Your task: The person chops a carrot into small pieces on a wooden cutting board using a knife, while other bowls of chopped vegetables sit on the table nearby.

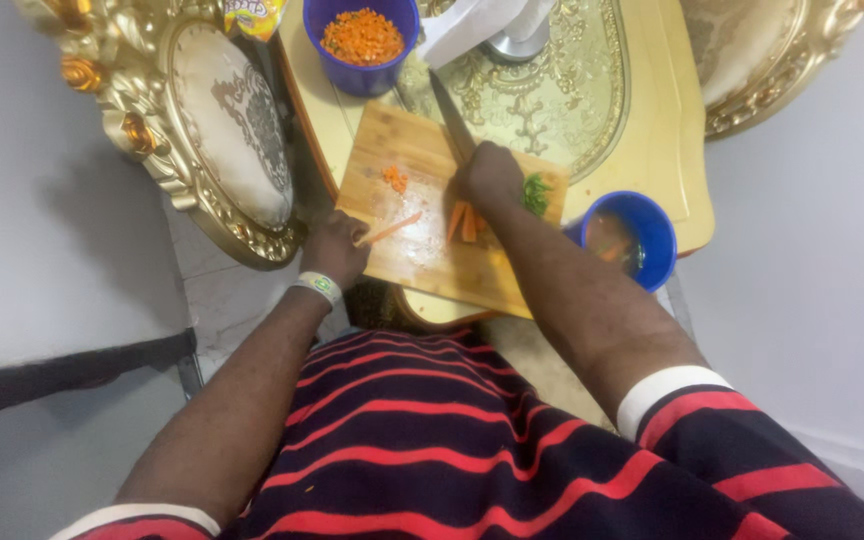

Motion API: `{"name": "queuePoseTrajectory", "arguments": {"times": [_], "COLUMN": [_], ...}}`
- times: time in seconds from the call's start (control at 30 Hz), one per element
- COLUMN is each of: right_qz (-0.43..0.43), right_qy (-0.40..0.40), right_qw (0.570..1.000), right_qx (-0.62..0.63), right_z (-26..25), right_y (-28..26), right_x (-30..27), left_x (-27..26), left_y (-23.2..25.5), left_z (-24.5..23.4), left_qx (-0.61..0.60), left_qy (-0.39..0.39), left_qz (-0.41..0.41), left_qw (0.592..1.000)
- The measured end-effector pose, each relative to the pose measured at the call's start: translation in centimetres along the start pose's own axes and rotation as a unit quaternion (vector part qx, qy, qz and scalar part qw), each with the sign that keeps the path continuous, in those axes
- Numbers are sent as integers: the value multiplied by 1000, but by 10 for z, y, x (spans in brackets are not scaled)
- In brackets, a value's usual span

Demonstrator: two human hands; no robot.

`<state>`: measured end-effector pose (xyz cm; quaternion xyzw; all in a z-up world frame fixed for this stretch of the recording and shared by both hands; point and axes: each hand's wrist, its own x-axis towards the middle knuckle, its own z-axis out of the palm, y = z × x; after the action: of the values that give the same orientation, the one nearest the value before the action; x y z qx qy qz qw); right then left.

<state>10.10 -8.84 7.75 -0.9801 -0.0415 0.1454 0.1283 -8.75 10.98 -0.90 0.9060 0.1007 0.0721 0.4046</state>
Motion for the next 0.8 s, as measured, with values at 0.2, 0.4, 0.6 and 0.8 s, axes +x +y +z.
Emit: {"name": "queuePoseTrajectory", "arguments": {"times": [0.2, 0.4, 0.6, 0.8], "right_qz": [-59, -115, -97, -104], "right_qy": [81, 94, 127, 127], "right_qw": [993, 983, 972, 968], "right_qx": [55, 104, 174, 192], "right_z": [22, 44, 61, 56], "right_y": [2, 33, 45, 39], "right_x": [-26, -77, -107, -120], "left_x": [13, 30, 25, 25], "left_y": [-5, -8, 46, 72], "left_z": [-7, -26, -7, -9], "left_qx": [54, 56, 123, 199], "left_qy": [-82, -29, -148, -185], "left_qz": [16, 38, 89, -8], "left_qw": [995, 997, 977, 962]}}
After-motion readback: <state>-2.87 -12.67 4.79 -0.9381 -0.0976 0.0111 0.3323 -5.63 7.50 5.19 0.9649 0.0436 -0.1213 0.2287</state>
